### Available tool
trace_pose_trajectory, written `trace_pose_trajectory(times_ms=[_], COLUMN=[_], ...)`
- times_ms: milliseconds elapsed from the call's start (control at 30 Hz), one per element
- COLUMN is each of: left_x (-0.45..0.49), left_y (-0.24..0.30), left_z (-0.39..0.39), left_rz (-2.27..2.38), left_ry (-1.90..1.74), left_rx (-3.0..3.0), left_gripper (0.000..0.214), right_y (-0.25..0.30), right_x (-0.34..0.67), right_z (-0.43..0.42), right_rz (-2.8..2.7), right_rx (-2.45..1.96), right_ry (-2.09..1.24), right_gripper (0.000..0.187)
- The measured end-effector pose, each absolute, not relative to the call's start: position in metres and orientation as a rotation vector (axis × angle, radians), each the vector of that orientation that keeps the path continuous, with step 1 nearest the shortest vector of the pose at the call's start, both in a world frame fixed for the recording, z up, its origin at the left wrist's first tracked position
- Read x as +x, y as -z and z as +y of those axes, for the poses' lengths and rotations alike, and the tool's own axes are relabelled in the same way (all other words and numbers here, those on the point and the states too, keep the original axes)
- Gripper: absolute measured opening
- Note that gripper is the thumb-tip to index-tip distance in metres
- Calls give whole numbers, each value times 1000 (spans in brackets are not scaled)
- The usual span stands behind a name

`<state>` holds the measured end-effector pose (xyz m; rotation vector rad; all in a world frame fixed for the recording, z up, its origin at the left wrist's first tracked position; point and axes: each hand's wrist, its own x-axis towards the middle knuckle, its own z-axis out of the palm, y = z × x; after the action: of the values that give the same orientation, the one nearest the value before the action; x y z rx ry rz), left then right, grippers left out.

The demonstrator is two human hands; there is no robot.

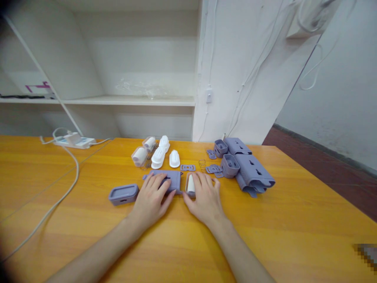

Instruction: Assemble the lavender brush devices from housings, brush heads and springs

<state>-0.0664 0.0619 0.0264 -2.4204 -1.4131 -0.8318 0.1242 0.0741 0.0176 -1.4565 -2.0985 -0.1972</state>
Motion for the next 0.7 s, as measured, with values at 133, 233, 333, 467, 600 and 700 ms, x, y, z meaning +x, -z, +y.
trace_pose_trajectory(times_ms=[133,233,333,467,600,700], left_x=[-67,-67,-67,-67,-67,-67], left_y=[-26,-25,-25,-26,-26,-25], left_z=[62,62,62,63,62,62], left_rz=[-1409,-1408,-1407,-1419,-1415,-1416], left_ry=[850,846,849,835,849,838], left_rx=[-2414,-2411,-2409,-2413,-2408,-2412], left_gripper=[18,18,18,20,20,20], right_y=[-15,-11,-8,-8,-9,-8], right_x=[126,127,128,128,128,129], right_z=[77,82,85,85,85,86], right_rz=[-2050,-1965,-1904,-1935,-1943,-1965], right_rx=[-1440,-1487,-1539,-1528,-1514,-1496], right_ry=[142,74,39,73,64,7], right_gripper=[46,51,56,55,52,50])
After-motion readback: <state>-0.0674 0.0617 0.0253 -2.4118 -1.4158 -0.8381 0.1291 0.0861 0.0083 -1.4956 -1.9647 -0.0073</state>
